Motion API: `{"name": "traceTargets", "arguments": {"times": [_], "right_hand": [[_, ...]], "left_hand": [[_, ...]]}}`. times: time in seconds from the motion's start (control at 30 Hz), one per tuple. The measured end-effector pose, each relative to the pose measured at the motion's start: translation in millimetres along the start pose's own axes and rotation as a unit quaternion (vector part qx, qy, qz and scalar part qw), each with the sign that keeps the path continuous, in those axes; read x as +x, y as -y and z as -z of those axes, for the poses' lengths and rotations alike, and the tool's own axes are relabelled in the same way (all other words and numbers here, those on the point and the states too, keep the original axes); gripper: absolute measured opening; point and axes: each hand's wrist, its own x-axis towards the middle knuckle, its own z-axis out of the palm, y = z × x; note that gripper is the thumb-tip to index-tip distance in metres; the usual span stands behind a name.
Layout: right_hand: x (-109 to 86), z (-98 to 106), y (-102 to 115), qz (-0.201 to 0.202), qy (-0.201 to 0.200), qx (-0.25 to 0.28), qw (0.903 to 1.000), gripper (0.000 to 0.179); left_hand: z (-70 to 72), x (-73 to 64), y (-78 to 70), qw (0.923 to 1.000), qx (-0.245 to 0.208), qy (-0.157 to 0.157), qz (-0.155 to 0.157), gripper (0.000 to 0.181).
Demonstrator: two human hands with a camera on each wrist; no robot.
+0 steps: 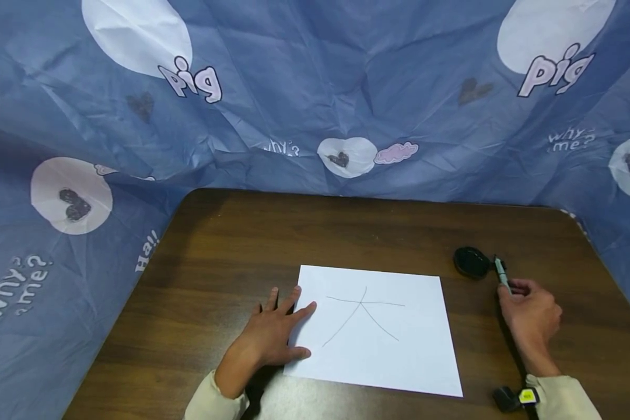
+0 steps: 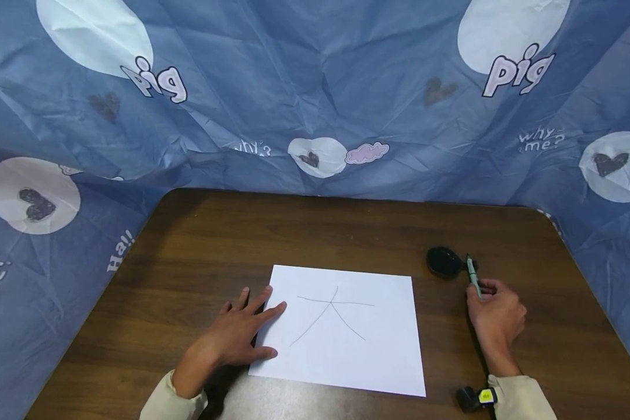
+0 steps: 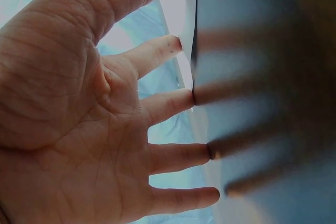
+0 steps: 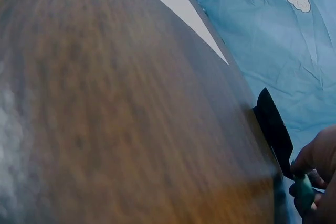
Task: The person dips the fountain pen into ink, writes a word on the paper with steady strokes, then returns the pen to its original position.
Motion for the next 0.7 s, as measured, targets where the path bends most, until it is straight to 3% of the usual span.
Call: {"name": "traceTargets", "arguments": {"times": [0.17,0.33,0.5,0.7], "right_hand": [[-0.6,-3.5,1.4,0.011,0.021,0.000,0.9997,0.034],[1.6,-6.9,2.9,0.006,0.015,0.004,0.9999,0.038],[1.8,-5.3,4.3,0.009,0.000,0.019,0.9998,0.047],[-9.5,1.7,12.9,0.039,0.019,0.018,0.9989,0.062]], "left_hand": [[-0.5,-0.1,1.7,1.0000,-0.003,-0.003,0.003,0.082],[0.9,1.1,2.7,1.0000,-0.003,-0.006,0.005,0.082],[1.5,2.1,2.2,0.9999,0.000,-0.012,0.005,0.082],[3.5,2.8,5.3,0.9994,0.003,-0.032,-0.013,0.077]]}}
